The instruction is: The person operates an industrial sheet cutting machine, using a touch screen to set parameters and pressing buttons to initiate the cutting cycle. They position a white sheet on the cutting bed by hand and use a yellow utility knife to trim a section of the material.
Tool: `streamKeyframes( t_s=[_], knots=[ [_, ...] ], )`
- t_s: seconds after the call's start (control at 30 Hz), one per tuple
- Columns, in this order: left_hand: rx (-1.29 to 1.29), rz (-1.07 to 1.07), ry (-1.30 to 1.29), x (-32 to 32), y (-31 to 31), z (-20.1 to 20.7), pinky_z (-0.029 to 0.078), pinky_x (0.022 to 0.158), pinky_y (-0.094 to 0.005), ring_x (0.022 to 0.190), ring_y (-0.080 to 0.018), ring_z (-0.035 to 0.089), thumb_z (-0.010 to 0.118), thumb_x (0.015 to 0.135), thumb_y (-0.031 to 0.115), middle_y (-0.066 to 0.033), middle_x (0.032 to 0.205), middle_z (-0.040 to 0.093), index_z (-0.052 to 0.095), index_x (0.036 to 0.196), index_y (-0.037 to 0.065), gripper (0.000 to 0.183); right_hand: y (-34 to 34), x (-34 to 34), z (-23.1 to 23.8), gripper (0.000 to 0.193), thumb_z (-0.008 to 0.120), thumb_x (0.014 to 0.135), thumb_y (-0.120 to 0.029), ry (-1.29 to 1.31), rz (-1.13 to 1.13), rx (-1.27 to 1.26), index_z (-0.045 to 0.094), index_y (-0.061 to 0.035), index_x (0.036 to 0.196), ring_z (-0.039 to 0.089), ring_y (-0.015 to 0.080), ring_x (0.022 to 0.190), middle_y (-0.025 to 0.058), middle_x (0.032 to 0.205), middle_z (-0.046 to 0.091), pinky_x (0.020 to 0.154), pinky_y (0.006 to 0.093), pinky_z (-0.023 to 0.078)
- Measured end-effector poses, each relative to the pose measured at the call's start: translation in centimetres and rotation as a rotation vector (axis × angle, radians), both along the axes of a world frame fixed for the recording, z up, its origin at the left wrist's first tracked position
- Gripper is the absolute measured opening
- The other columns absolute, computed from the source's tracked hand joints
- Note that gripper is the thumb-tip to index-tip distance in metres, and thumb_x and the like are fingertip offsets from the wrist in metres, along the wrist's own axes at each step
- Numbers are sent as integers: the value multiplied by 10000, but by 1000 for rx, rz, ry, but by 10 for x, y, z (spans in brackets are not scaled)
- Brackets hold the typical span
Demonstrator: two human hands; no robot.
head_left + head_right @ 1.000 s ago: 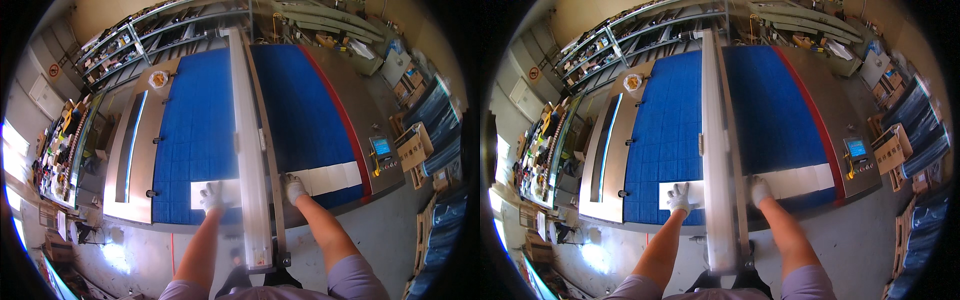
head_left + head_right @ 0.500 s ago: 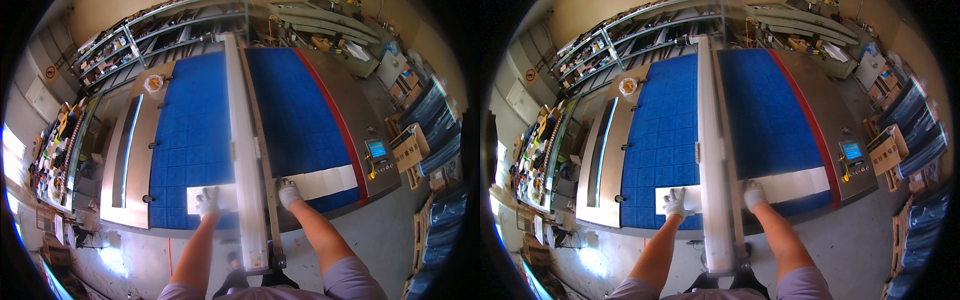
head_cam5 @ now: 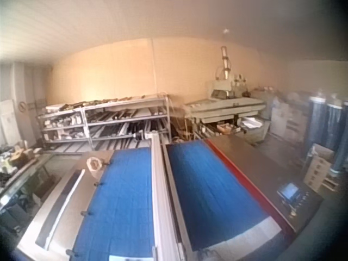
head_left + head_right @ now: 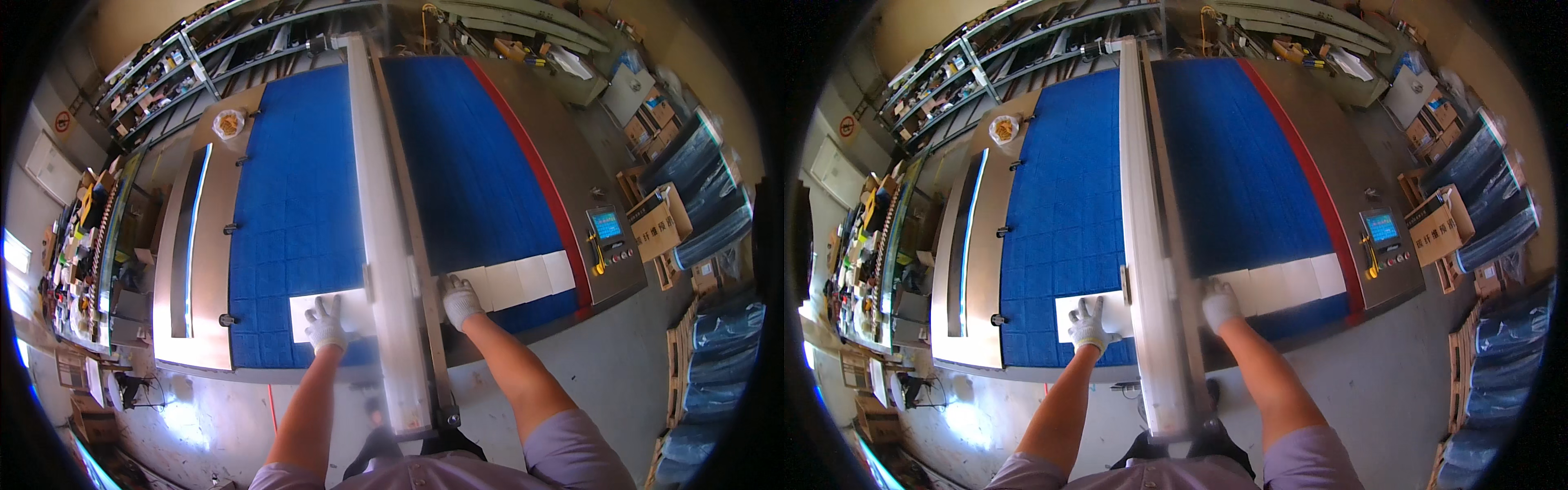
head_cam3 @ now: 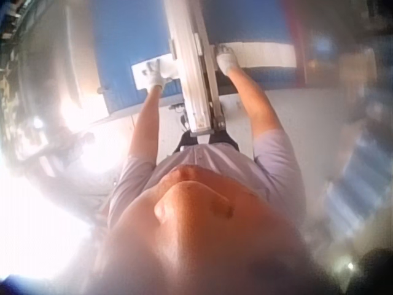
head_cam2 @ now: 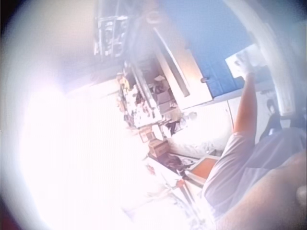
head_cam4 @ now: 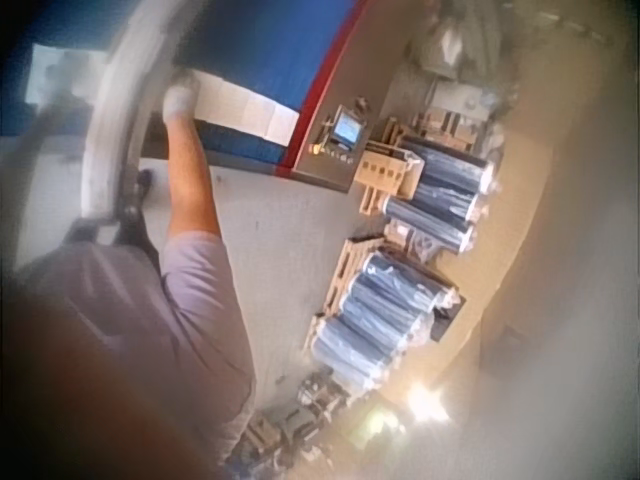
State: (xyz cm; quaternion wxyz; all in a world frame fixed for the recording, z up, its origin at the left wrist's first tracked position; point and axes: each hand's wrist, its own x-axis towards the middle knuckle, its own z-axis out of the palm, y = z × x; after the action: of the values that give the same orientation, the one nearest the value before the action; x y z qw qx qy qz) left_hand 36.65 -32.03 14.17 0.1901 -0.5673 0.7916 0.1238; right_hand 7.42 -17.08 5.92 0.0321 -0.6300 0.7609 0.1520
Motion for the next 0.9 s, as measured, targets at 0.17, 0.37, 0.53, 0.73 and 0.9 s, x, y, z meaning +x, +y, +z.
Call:
streamKeyframes(
  t_s=[0.17,0.37,0.53,0.73,0.9],
  knots=[
    [25,2,-15,1,-1,5,422,1034,-566,1437,-465,233,876,576,570,-119,1632,130,213,1544,372,1189,-2,4,2,699,667,805,-194,36,12,36,417,-52,1442,342,303,1409,152,1540,348,1101,453,320],
    [2,-17,-22,1,1,5,425,1026,-558,1428,-454,256,847,617,576,-123,1624,156,226,1541,359,1134,-7,6,12,758,721,778,-219,-11,-21,108,419,-54,1453,323,315,1421,146,1566,313,1107,432,316],
    [17,-30,-41,4,0,9,425,1021,-555,1418,-450,265,828,650,575,-122,1620,169,233,1540,346,1095,-10,9,11,713,721,788,-247,-2,-24,116,467,-50,1425,301,310,1433,137,1583,283,1113,435,309],
    [19,-107,28,8,-3,13,421,1029,-519,1393,-443,293,803,676,576,-124,1614,192,253,1537,320,1053,1,-6,-12,613,654,828,-210,109,-23,67,502,-51,1400,316,310,1417,131,1578,283,1094,436,329],
    [-90,-42,87,77,-44,-4,358,1101,-510,1419,-464,283,820,664,541,-156,1603,231,320,1515,292,1018,-2,-2,-15,668,666,823,-232,81,-35,50,456,-59,1434,307,302,1420,127,1577,286,1089,423,322]
  ],
)
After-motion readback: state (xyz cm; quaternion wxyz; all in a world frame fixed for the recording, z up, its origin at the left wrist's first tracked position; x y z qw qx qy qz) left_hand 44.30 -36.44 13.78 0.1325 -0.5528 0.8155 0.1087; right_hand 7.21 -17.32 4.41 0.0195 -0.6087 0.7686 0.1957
